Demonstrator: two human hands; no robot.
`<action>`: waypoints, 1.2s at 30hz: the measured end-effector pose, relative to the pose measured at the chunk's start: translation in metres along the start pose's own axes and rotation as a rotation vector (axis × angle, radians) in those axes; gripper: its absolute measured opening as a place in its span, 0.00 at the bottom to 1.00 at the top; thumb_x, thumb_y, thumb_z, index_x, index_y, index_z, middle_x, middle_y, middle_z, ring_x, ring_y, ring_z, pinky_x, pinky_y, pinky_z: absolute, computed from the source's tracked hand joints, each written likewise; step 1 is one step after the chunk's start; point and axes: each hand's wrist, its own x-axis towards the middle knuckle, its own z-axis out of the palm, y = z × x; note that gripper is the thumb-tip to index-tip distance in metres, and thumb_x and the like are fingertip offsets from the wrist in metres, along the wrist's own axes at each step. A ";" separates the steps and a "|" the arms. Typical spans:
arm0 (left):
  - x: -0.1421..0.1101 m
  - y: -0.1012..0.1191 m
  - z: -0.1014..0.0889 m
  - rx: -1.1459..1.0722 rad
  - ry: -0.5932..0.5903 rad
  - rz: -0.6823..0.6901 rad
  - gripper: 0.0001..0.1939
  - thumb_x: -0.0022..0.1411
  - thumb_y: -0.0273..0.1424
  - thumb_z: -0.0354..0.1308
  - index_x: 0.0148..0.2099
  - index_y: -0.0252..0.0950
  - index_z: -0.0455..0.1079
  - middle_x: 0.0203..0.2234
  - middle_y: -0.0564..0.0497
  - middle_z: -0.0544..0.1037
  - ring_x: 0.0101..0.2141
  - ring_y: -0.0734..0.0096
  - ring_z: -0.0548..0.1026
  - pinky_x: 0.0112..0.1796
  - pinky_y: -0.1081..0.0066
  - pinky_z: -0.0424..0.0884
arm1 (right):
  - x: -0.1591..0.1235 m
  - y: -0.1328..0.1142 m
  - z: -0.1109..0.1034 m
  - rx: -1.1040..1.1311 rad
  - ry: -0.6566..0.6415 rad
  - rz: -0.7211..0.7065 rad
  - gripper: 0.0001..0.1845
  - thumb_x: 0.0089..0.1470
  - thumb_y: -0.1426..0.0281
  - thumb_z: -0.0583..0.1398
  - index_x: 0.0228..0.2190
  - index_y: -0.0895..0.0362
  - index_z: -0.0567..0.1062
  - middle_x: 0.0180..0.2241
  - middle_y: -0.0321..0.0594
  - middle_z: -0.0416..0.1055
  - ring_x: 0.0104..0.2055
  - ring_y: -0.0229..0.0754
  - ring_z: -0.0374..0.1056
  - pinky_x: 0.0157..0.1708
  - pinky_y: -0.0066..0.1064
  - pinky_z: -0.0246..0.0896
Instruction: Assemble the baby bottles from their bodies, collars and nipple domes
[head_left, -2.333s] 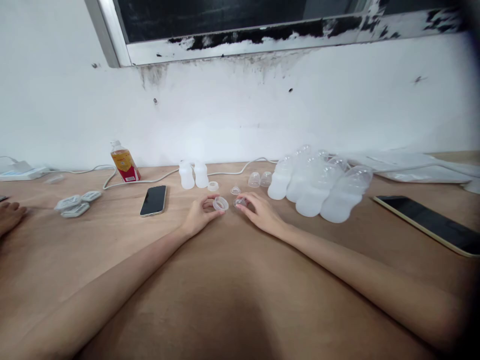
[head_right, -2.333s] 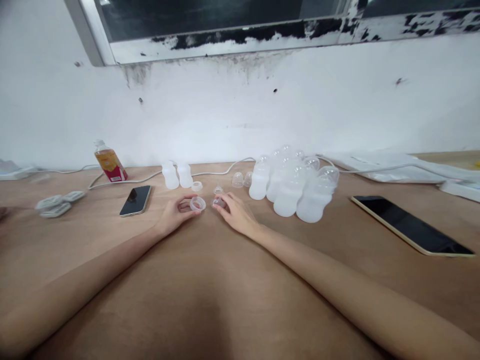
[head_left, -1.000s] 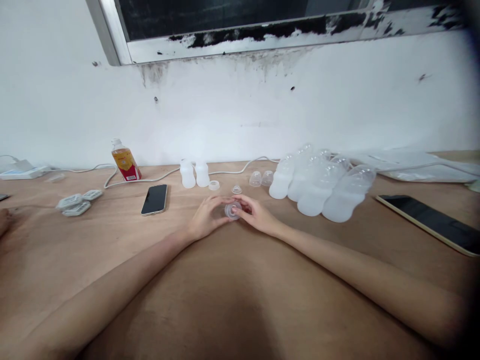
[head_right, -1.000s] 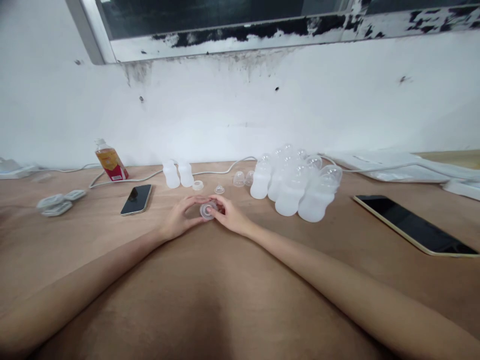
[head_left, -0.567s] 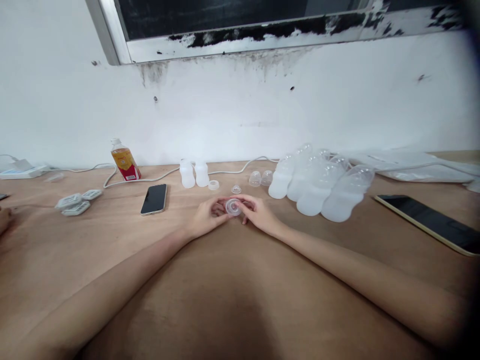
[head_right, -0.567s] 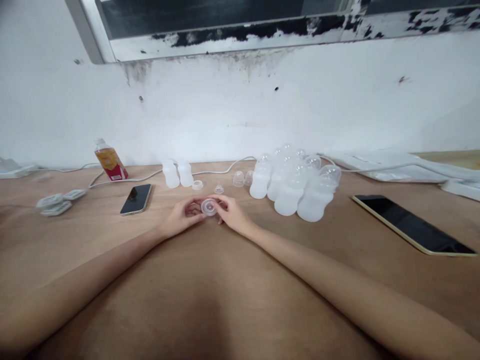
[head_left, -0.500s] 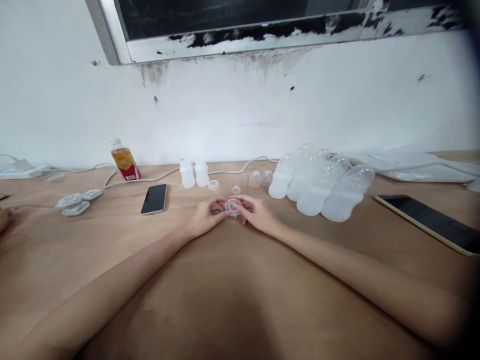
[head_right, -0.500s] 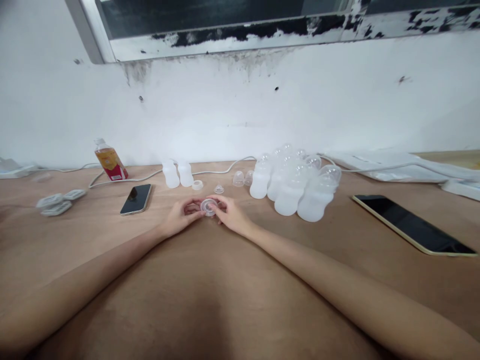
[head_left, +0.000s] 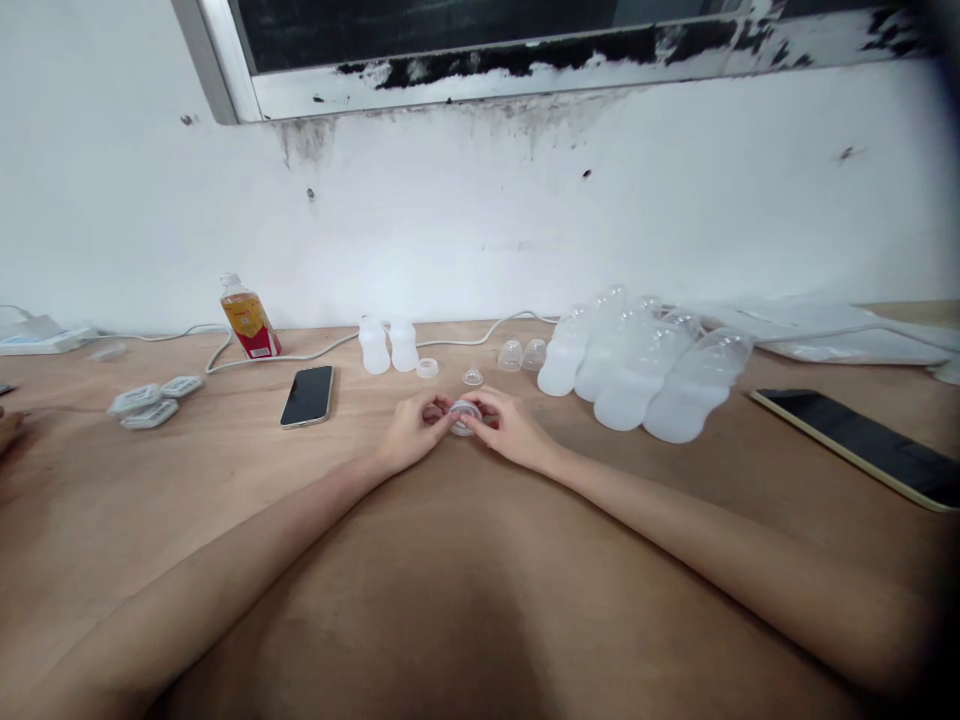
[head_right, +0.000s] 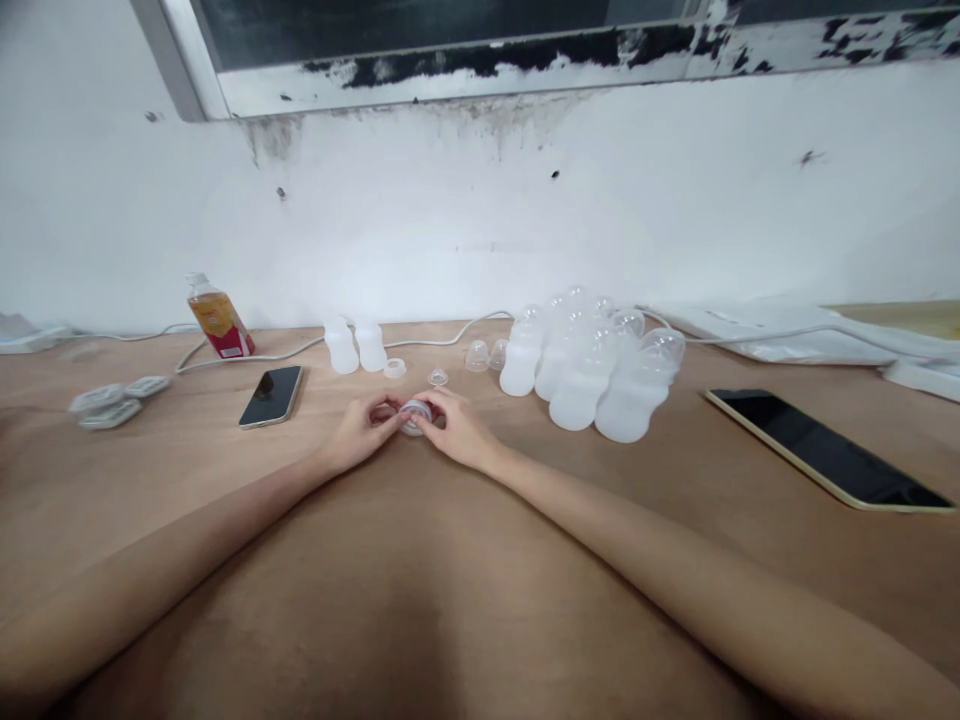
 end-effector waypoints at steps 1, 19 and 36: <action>0.000 0.000 0.000 0.035 0.017 0.009 0.10 0.54 0.34 0.52 0.35 0.32 0.66 0.26 0.50 0.73 0.27 0.72 0.72 0.31 0.73 0.69 | -0.001 -0.001 0.000 -0.015 0.001 -0.010 0.10 0.52 0.68 0.52 0.35 0.58 0.69 0.32 0.40 0.67 0.33 0.37 0.63 0.33 0.29 0.60; 0.002 -0.003 0.002 0.126 0.004 0.003 0.07 0.52 0.29 0.53 0.35 0.34 0.65 0.30 0.49 0.75 0.33 0.71 0.73 0.36 0.72 0.67 | 0.002 0.001 0.002 -0.154 0.071 -0.008 0.07 0.51 0.71 0.52 0.32 0.59 0.69 0.31 0.40 0.67 0.32 0.38 0.62 0.34 0.29 0.56; 0.004 -0.006 0.003 0.153 0.006 0.026 0.04 0.49 0.29 0.53 0.29 0.33 0.64 0.24 0.53 0.71 0.27 0.75 0.69 0.31 0.74 0.65 | 0.002 0.000 0.003 -0.159 -0.011 -0.036 0.06 0.50 0.70 0.53 0.30 0.58 0.70 0.28 0.39 0.66 0.30 0.37 0.61 0.32 0.28 0.56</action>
